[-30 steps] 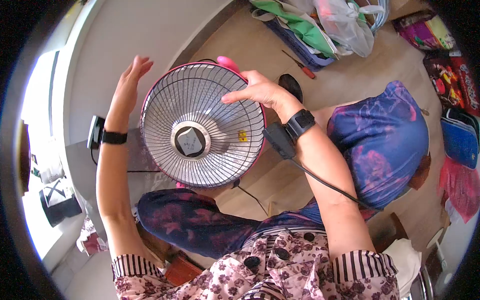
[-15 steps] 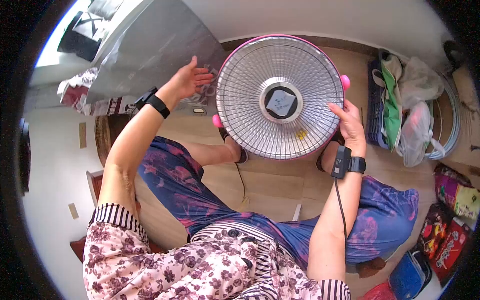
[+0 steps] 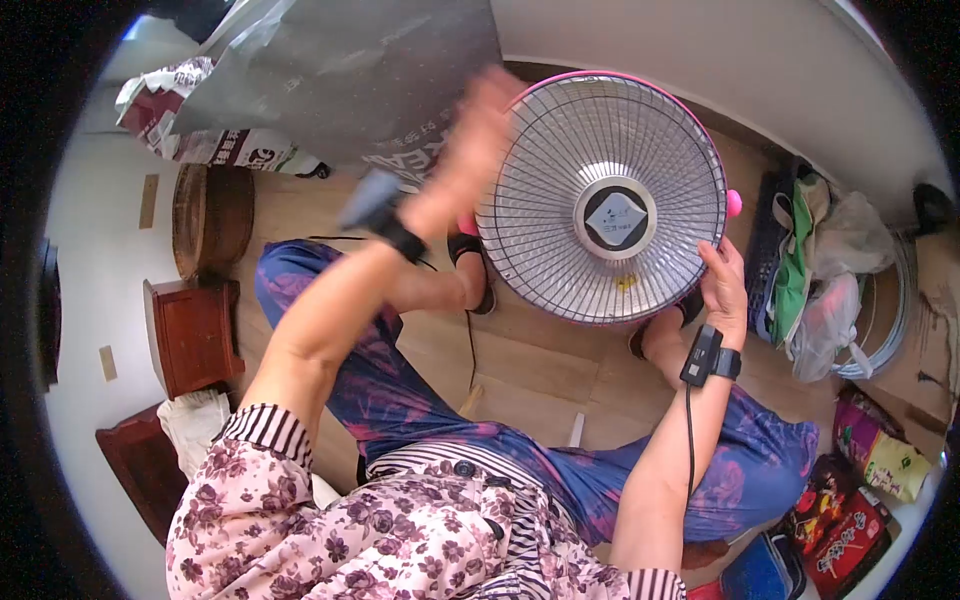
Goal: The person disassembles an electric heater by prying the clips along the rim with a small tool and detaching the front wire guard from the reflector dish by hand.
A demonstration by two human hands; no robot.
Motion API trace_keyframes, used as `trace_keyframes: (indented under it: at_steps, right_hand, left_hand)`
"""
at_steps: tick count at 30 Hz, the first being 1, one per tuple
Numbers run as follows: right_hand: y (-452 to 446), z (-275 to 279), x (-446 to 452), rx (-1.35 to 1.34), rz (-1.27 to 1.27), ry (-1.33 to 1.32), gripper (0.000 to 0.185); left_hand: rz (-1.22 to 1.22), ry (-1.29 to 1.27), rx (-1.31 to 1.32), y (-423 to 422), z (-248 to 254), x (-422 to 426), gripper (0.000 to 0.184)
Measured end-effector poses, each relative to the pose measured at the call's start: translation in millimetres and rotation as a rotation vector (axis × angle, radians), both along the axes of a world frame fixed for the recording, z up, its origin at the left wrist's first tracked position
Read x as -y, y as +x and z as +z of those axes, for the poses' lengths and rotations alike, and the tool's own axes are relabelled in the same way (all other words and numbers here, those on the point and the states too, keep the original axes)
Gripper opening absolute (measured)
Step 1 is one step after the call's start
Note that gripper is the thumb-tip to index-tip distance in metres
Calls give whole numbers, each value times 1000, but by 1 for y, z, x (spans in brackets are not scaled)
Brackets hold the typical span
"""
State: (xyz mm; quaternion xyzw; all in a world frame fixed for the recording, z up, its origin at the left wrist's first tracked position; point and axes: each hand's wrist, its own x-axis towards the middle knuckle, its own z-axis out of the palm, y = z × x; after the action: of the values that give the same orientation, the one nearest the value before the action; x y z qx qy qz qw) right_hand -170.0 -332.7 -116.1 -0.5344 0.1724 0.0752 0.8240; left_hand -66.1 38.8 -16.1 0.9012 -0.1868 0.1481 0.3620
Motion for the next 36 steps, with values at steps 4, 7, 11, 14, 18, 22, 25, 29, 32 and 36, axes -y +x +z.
trace_keyframes:
  at_steps: [4,7,11,14,18,22,25,29,32,36]
  right_hand:
    - [4,11,-12,-34,-8,26,46]
    - [6,12,-18,-27,-20,15,46]
    - [2,7,-10,-50,-16,36,34]
    - [4,3,-6,-47,-4,23,34]
    - [1,12,-12,-20,10,23,35]
    - [2,5,-7,-44,-10,40,34]
    - [1,4,-7,-61,-38,48,39]
    - [2,10,-20,-82,-69,73,41]
    - [3,6,-18,-47,-46,92,42]
    - [1,10,-21,-29,-44,106,46]
  left_hand:
    - [-82,351,101,-9,-13,27,77]
    - [-88,515,158,-11,-4,26,66]
    - [-110,574,211,-14,-1,35,64]
    - [-106,378,139,-5,3,18,62]
    - [63,-105,-538,54,-36,-36,90]
    - [-46,-356,-1085,46,1,-51,125]
    - [-195,-254,-1019,43,-6,-30,133]
    - [-162,-160,-987,47,-19,-18,128]
    - [-182,-174,-1025,39,1,-21,127]
    - [-223,-242,-1076,46,-10,-23,125]
